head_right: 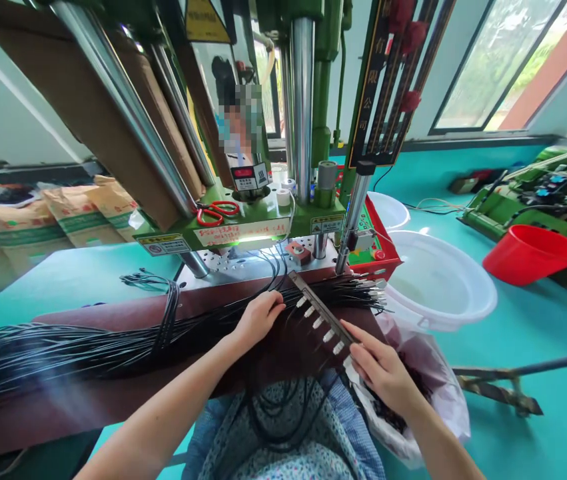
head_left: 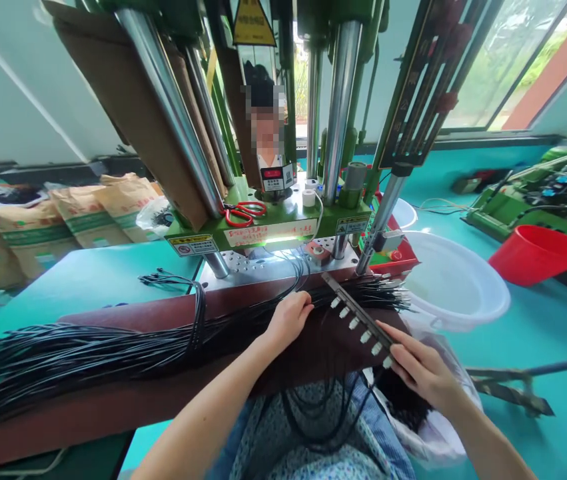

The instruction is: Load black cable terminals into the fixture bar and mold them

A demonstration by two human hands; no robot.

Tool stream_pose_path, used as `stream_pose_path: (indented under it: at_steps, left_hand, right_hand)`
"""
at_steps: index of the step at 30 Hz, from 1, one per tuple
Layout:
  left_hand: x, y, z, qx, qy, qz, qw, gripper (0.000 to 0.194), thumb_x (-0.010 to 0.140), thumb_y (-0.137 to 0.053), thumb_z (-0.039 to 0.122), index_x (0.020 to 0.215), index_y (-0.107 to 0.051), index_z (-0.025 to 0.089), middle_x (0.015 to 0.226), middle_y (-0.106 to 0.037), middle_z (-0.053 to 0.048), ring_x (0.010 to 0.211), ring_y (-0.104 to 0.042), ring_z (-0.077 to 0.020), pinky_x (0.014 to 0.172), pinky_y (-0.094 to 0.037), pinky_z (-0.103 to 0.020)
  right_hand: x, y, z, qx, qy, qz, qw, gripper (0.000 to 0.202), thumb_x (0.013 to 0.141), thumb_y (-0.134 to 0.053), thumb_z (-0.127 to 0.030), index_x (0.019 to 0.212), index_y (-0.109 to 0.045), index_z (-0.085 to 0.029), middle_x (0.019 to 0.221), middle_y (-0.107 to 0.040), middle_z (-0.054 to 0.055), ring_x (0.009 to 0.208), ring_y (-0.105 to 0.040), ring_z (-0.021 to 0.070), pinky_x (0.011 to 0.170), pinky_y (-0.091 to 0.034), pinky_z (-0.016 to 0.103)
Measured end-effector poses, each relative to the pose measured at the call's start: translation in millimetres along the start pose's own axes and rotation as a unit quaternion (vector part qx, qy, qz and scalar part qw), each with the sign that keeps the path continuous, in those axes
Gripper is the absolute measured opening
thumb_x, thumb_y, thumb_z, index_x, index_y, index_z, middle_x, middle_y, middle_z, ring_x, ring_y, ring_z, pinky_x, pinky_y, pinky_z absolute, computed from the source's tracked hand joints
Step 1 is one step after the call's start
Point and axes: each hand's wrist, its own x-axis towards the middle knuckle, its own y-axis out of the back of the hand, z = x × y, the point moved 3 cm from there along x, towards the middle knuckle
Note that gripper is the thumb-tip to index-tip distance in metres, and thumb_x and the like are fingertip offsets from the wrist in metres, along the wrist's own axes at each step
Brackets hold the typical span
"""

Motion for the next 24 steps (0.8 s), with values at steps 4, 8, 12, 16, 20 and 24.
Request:
stream_pose_path:
  at_steps: [4, 8, 12, 16, 20, 24]
  left_hand:
    - [2.0, -14.0, 1.3, 0.124, -0.004, -0.001, 0.992, 0.014, 0.086, -0.042, 0.016, 0.078, -0.053, 0.018, 0.079, -0.057, -0.004, 0.078, -0.050, -0.0172, 0.072, -0.041, -0.030]
    - [-3.6, -13.1, 14.0, 0.196, -0.022, -0.003, 0.980, 0.013, 0.084, -0.044, 0.014, 0.077, -0.055, 0.017, 0.084, -0.056, -0.006, 0.082, -0.048, -0.0194, 0.075, -0.042, -0.032]
    - [-3.0, 2.9, 23.0, 0.150, -0.047, 0.030, 0.987, 0.012, 0.083, -0.046, 0.015, 0.087, -0.057, 0.017, 0.095, -0.055, -0.006, 0.086, -0.048, -0.0185, 0.079, -0.042, -0.031]
    - [7.9, 27.3, 6.7, 0.110, 0.002, 0.112, 0.988, 0.014, 0.084, -0.046, 0.019, 0.094, -0.056, 0.018, 0.097, -0.056, -0.005, 0.091, -0.048, -0.0188, 0.083, -0.040, -0.032]
    - [17.2, 33.5, -25.1, 0.129, 0.105, 0.101, 0.981, 0.024, 0.084, -0.050, 0.028, 0.104, -0.054, 0.017, 0.101, -0.056, -0.007, 0.096, -0.049, -0.0214, 0.081, -0.040, -0.035]
    - [18.3, 23.3, -39.0, 0.116, 0.131, 0.048, 0.983, 0.029, 0.089, -0.038, 0.037, 0.100, -0.056, 0.018, 0.097, -0.059, -0.006, 0.093, -0.051, -0.0210, 0.079, -0.039, -0.034]
  right_hand:
    - [46.9, -0.3, 5.4, -0.021, 0.016, -0.044, 0.999, 0.067, 0.075, -0.057, -0.056, 0.124, -0.049, -0.012, 0.054, -0.036, -0.006, 0.045, -0.029, 0.0067, 0.041, -0.019, 0.021]
    - [69.1, 0.3, -0.4, -0.172, 0.039, -0.080, 0.981, 0.051, 0.080, -0.048, -0.051, 0.115, -0.049, -0.013, 0.051, -0.037, -0.008, 0.043, -0.034, 0.0089, 0.042, -0.022, 0.022]
    - [72.2, 2.5, -15.6, -0.446, 0.137, -0.066, 0.882, 0.016, 0.084, -0.045, -0.032, 0.091, -0.049, -0.018, 0.066, -0.057, 0.001, 0.060, -0.052, 0.0168, 0.058, -0.037, 0.030]
    - [73.1, 5.0, -14.6, -0.545, 0.229, -0.050, 0.805, 0.013, 0.086, -0.041, -0.027, 0.085, -0.052, -0.018, 0.091, -0.059, 0.010, 0.086, -0.056, 0.0236, 0.076, -0.043, 0.037]
    - [76.5, 11.6, -15.0, -0.588, 0.232, -0.065, 0.772, 0.013, 0.084, -0.044, -0.025, 0.084, -0.055, -0.018, 0.089, -0.058, 0.009, 0.084, -0.056, 0.0233, 0.075, -0.045, 0.038]
    - [99.5, 0.4, -43.5, -0.576, 0.273, -0.091, 0.765, 0.021, 0.084, -0.046, -0.027, 0.097, -0.059, -0.019, 0.096, -0.061, 0.008, 0.087, -0.058, 0.0220, 0.077, -0.046, 0.036]
